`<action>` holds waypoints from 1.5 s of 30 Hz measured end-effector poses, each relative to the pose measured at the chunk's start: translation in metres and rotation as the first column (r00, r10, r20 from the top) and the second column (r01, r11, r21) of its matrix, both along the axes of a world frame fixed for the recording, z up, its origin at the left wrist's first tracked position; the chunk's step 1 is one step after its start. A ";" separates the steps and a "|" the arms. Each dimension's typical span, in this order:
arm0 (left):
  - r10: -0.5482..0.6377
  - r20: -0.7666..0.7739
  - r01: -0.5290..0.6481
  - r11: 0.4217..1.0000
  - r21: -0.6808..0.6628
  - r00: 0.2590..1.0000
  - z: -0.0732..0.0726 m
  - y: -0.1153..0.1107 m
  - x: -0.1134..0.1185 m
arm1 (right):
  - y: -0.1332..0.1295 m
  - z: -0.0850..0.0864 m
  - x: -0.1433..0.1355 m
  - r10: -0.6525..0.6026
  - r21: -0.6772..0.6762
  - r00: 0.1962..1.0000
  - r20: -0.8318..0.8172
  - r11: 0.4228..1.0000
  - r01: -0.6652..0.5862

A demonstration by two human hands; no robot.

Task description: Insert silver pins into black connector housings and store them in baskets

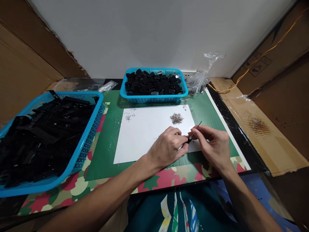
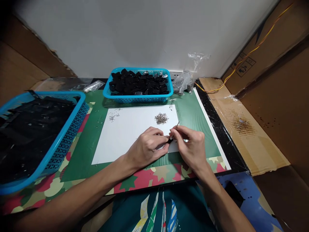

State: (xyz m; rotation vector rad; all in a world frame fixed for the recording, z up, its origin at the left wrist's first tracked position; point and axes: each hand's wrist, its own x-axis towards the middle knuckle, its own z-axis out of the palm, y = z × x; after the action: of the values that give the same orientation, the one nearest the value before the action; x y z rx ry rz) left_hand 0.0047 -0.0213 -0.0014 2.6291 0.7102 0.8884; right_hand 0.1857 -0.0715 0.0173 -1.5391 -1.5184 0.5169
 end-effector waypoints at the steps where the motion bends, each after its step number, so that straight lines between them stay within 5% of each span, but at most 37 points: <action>1: 0.004 0.000 -0.004 1.000 0.003 1.000 0.000 0.000 0.000 | 0.001 0.000 -0.001 -0.006 -0.010 0.999 -0.036 1.000 0.006; 9: 0.042 0.028 -0.040 0.998 -0.052 0.999 -0.002 0.000 0.000 | -0.004 0.008 0.001 -0.035 0.063 0.982 -0.187 0.997 0.048; 12: 0.108 0.087 -0.097 0.988 -0.120 0.990 0.000 0.001 0.000 | -0.017 0.017 0.006 0.129 -0.027 0.989 -0.077 0.991 -0.132; 17: 0.237 0.182 -0.184 0.946 -0.266 0.954 0.007 0.002 -0.001 | -0.047 0.020 0.006 0.474 -0.347 0.880 0.014 0.828 -0.441; 22: 0.274 0.255 -0.153 0.899 -0.411 0.927 0.016 0.006 -0.001 | -0.055 0.009 0.002 0.568 -0.412 0.822 0.033 0.758 -0.507; 29: 0.285 0.248 -0.165 0.895 -0.414 0.926 0.016 0.006 -0.005 | -0.050 0.015 -0.003 0.638 -0.450 0.769 0.039 0.699 -0.556; 33: 0.198 0.157 -0.142 0.941 -0.308 0.968 0.010 0.005 -0.008 | -0.042 0.019 0.001 0.560 -0.392 0.825 -0.079 0.743 -0.542; 38: 0.084 0.008 -0.082 0.989 -0.124 0.996 0.003 0.005 -0.009 | -0.019 0.016 0.013 0.043 -0.291 0.967 -0.253 0.949 -0.118; 40: 0.052 -0.019 -0.053 0.997 -0.064 0.998 0.003 0.005 -0.009 | -0.009 0.014 0.014 -0.037 -0.296 0.959 -0.281 0.954 -0.050; 45: 0.018 -0.026 -0.018 1.000 -0.011 0.999 0.003 0.005 -0.007 | 0.003 0.004 0.009 0.019 -0.361 0.956 -0.293 0.923 -0.129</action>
State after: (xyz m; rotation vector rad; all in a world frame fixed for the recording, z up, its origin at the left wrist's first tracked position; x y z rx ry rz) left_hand -0.0027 -0.0162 0.0015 2.6328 0.7447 0.8535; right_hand 0.1945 -0.0687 0.0211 -1.6106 -1.3059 1.0812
